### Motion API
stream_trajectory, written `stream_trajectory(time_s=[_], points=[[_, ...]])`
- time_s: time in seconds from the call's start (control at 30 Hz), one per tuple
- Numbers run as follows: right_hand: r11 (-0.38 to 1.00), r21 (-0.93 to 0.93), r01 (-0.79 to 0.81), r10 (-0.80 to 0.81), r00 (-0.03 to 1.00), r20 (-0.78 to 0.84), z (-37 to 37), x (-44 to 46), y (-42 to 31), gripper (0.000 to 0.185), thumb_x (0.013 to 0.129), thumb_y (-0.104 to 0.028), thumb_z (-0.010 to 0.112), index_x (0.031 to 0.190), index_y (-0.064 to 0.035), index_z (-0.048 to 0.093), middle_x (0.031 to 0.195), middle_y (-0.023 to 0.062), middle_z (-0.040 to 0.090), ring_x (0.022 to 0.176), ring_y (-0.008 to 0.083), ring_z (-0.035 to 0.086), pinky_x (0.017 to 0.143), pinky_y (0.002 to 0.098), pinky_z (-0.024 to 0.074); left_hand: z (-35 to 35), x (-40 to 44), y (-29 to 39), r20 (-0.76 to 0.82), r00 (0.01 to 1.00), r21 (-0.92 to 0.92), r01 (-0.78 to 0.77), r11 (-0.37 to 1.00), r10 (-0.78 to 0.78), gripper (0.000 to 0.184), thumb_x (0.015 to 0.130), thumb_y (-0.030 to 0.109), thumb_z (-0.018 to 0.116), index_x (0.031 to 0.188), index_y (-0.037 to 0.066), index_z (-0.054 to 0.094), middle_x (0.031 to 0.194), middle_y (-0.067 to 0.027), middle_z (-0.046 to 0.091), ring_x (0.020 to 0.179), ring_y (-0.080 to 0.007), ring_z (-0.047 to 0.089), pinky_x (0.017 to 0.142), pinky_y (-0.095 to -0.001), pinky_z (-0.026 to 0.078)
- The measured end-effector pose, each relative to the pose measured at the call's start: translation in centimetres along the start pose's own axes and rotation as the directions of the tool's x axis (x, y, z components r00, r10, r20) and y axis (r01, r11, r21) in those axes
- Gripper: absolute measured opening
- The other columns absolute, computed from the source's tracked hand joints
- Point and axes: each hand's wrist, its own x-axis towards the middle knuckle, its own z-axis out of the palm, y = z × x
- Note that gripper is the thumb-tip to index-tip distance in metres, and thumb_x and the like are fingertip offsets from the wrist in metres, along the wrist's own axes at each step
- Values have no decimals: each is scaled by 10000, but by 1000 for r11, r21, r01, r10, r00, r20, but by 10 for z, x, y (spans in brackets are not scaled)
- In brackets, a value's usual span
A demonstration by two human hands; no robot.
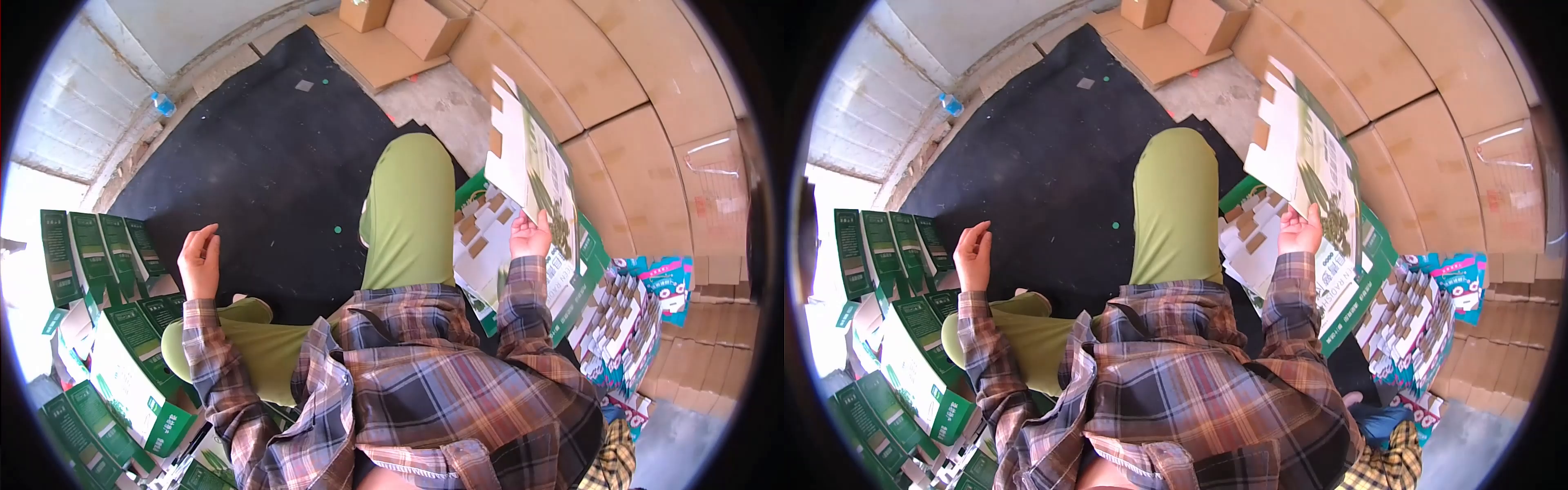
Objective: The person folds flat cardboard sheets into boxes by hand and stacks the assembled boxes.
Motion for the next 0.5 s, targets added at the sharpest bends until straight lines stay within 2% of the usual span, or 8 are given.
stream_trajectory(time_s=[0.03, 0.1, 0.13, 0.23, 0.27, 0.37, 0.43, 0.5], points=[[1000, 6, -11, 11, 1000, 14, 13, -8, -3, 262, 892, -255, 576, 1040, -39, 574, 869, 67, 640, 723, 175, 596, 568, 245, 474, 0, 1, -1, -4, 1000, -12, 9, 1000, -9, 175, 827, 15, 606, 996, 33, 649, 745, -19, 509, 641, -86, 490, 567, -209, 411], [989, -103, -108, 134, 948, 289, 38, -19, -5, 241, 885, -247, 584, 1024, -50, 582, 918, 73, 655, 752, 164, 600, 573, 251, 469, -1, 2, -5, -18, 999, -29, 40, 999, -41, 183, 823, 18, 612, 1002, 37, 649, 748, -18, 514, 650, -85, 499, 575, -206, 417], [977, -102, -188, 214, 884, 417, 41, -12, -9, 279, 887, -233, 568, 1084, -36, 577, 1029, 106, 652, 852, 200, 627, 675, 313, 513, 1, 2, -13, -32, 998, -58, 44, 997, -46, 193, 820, 21, 616, 1008, 42, 650, 753, -20, 524, 661, -86, 514, 582, -206, 426], [966, -231, -115, 195, 912, 361, 95, -35, -2, 354, 891, -192, 542, 1184, 6, 529, 1144, 136, 608, 986, 260, 608, 849, 379, 494, -1, 1, -21, -88, 992, -106, 80, 991, -89, 291, 805, 16, 630, 1088, 81, 631, 835, -1, 552, 723, -81, 551, 617, -219, 450], [935, -310, -171, 299, 850, 434, 104, -33, -6, 419, 894, -187, 514, 1241, 44, 479, 1215, 175, 561, 1114, 303, 551, 979, 405, 423, -4, 0, -23, -109, 989, -97, 88, 991, -98, 291, 805, 16, 630, 1088, 81, 631, 835, -1, 552, 723, -81, 551, 617, -219, 450], [818, -484, -310, 558, 630, 540, 138, -24, -4, 426, 914, -242, 461, 1225, 48, 489, 1171, 184, 585, 1041, 302, 594, 934, 393, 461, -20, -2, -24, -168, 962, -171, 187, 967, -215, 506, 790, 68, 671, 1269, 134, 522, 1067, -23, 567, 900, -113, 566, 718, -245, 463], [752, -554, -356, 647, 561, 517, 168, -27, 8, 424, 915, -242, 455, 1224, 46, 491, 1161, 182, 591, 1025, 293, 603, 926, 388, 467, -31, -2, -23, -282, 943, -349, 72, 934, -178, 722, 772, 122, 706, 1401, 146, 354, 1312, -66, 467, 1121, -175, 501, 831, -279, 446], [683, -621, -385, 720, 497, 484, 194, -30, 28, 423, 915, -242, 449, 1222, 45, 494, 1151, 180, 597, 1009, 285, 612, 917, 384, 473, -37, 0, -36, -370, 929, -565, -208, 798, -20, 779, 781, 148, 698, 1418, 29, 266, 1418, -110, 358, 1278, -243, 388, 1001, -353, 381]])
